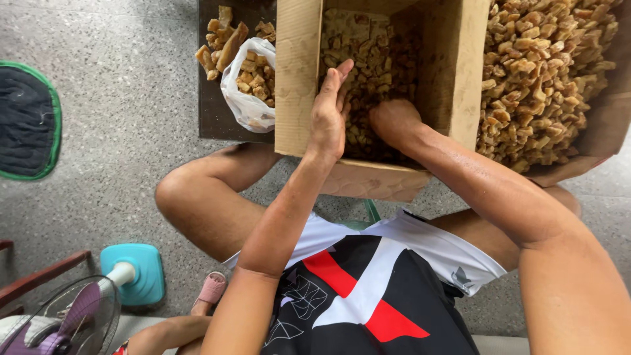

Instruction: The person sits cross-legged on the floor and repeatedly picks up dried fruit pieces from a cardboard box, inspects them in their hands, and places them back into the box. A plastic bag containing similar pieces is visible nearby.

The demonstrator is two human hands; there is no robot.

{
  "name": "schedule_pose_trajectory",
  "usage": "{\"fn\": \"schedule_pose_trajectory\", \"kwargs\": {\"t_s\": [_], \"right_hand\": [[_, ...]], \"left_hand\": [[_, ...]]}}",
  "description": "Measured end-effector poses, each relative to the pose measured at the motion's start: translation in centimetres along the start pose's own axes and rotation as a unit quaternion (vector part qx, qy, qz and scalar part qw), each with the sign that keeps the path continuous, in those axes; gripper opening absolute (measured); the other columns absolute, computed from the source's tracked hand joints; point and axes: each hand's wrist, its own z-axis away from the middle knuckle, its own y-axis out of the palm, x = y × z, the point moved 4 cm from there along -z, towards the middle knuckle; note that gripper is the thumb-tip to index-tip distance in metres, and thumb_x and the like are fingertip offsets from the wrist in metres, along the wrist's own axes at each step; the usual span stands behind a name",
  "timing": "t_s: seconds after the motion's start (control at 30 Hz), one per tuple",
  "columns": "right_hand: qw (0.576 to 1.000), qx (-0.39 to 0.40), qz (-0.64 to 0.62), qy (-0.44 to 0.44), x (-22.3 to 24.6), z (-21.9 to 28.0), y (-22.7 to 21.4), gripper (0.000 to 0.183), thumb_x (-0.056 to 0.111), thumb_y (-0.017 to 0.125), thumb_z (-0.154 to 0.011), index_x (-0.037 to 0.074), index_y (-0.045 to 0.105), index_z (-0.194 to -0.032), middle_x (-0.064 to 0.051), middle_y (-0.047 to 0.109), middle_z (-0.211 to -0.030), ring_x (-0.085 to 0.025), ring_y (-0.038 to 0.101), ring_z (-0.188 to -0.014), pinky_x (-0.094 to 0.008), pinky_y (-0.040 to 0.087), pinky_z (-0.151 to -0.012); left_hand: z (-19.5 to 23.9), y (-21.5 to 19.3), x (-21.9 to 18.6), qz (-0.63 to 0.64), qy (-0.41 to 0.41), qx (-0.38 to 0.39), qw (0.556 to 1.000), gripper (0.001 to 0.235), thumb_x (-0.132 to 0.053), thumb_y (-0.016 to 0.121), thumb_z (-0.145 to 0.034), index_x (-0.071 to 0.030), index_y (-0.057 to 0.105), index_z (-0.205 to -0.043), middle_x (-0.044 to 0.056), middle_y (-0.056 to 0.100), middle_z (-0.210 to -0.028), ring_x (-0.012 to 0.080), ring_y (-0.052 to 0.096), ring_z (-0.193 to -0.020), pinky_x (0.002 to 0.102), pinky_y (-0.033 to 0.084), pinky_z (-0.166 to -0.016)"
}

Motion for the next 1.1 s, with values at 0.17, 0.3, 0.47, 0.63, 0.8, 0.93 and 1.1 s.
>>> {"fn": "schedule_pose_trajectory", "kwargs": {"t_s": [0.17, 0.3, 0.47, 0.63, 0.8, 0.93, 1.1], "right_hand": [[1.0, -0.011, -0.011, 0.011, -0.2, 0.0, 0.2, 0.021, 0.015, 0.059, -0.092, 0.008, 0.078, -0.088, -0.017, 0.077, -0.089, -0.032, 0.077, -0.081, -0.046, 0.063, -0.065], [0.995, 0.001, -0.087, 0.04, 0.4, 0.2, -0.4, 0.021, 0.016, 0.061, -0.09, 0.005, 0.079, -0.088, -0.02, 0.076, -0.091, -0.036, 0.076, -0.084, -0.049, 0.062, -0.071], [0.987, 0.03, -0.15, 0.045, 0.2, 1.3, -3.1, 0.024, 0.024, 0.073, -0.083, 0.005, 0.078, -0.096, -0.022, 0.075, -0.092, -0.04, 0.074, -0.088, -0.05, 0.06, -0.077], [0.956, -0.094, -0.275, 0.031, -1.4, 3.6, -6.2, 0.025, 0.027, 0.079, -0.083, 0.009, 0.081, -0.101, -0.019, 0.077, -0.093, -0.036, 0.073, -0.082, -0.048, 0.058, -0.078], [0.782, 0.007, -0.613, 0.116, -2.8, 4.1, -6.5, 0.024, 0.023, 0.074, -0.091, 0.004, 0.073, -0.105, -0.012, 0.078, -0.089, -0.015, 0.069, -0.068, -0.032, 0.06, -0.066], [0.757, -0.039, -0.639, 0.13, -3.1, 4.1, -7.0, 0.026, 0.019, 0.075, -0.093, 0.0, 0.069, -0.109, -0.013, 0.074, -0.091, -0.015, 0.068, -0.071, -0.032, 0.059, -0.066], [0.941, -0.109, -0.32, -0.006, -0.7, 1.8, -5.9, 0.026, 0.016, 0.075, -0.084, 0.001, 0.073, -0.106, -0.023, 0.075, -0.098, -0.038, 0.071, -0.088, -0.048, 0.057, -0.077]], "left_hand": [[-0.1, 0.6, -0.7, -0.022, 0.008, 0.008, 1.0, 0.068, -0.058, 0.037, -0.107, -0.012, 0.046, -0.156, 0.007, 0.035, -0.169, 0.0271, 0.022, -0.159, 0.05, 0.009, -0.127], [-0.1, 0.2, -0.4, -0.021, 0.004, -0.001, 1.0, 0.068, -0.058, 0.036, -0.106, -0.013, 0.046, -0.156, 0.006, 0.035, -0.168, 0.0286, 0.023, -0.157, 0.051, 0.011, -0.126], [-0.5, 0.1, -0.3, -0.016, 0.002, 0.0, 1.0, 0.068, -0.059, 0.037, -0.105, -0.013, 0.047, -0.155, 0.006, 0.034, -0.169, 0.0285, 0.022, -0.157, 0.052, 0.01, -0.124], [-0.2, -0.2, 0.0, -0.003, -0.013, 0.006, 1.0, 0.069, -0.059, 0.037, -0.105, -0.013, 0.048, -0.155, 0.007, 0.034, -0.169, 0.0298, 0.025, -0.157, 0.053, 0.012, -0.124], [-0.4, -0.1, -0.1, -0.008, 0.002, -0.003, 1.0, 0.067, -0.057, 0.037, -0.106, -0.01, 0.05, -0.152, 0.01, 0.039, -0.165, 0.0254, 0.028, -0.153, 0.051, 0.018, -0.123], [-0.4, -0.1, -0.2, 0.032, 0.05, 0.013, 0.998, 0.062, -0.05, 0.038, -0.113, -0.003, 0.053, -0.15, 0.015, 0.043, -0.162, 0.0263, 0.035, -0.15, 0.044, 0.021, -0.128], [-0.6, -0.3, 0.0, 0.026, 0.045, -0.008, 0.999, 0.064, -0.051, 0.035, -0.111, -0.004, 0.053, -0.15, 0.013, 0.043, -0.162, 0.0242, 0.035, -0.149, 0.04, 0.021, -0.125]]}}
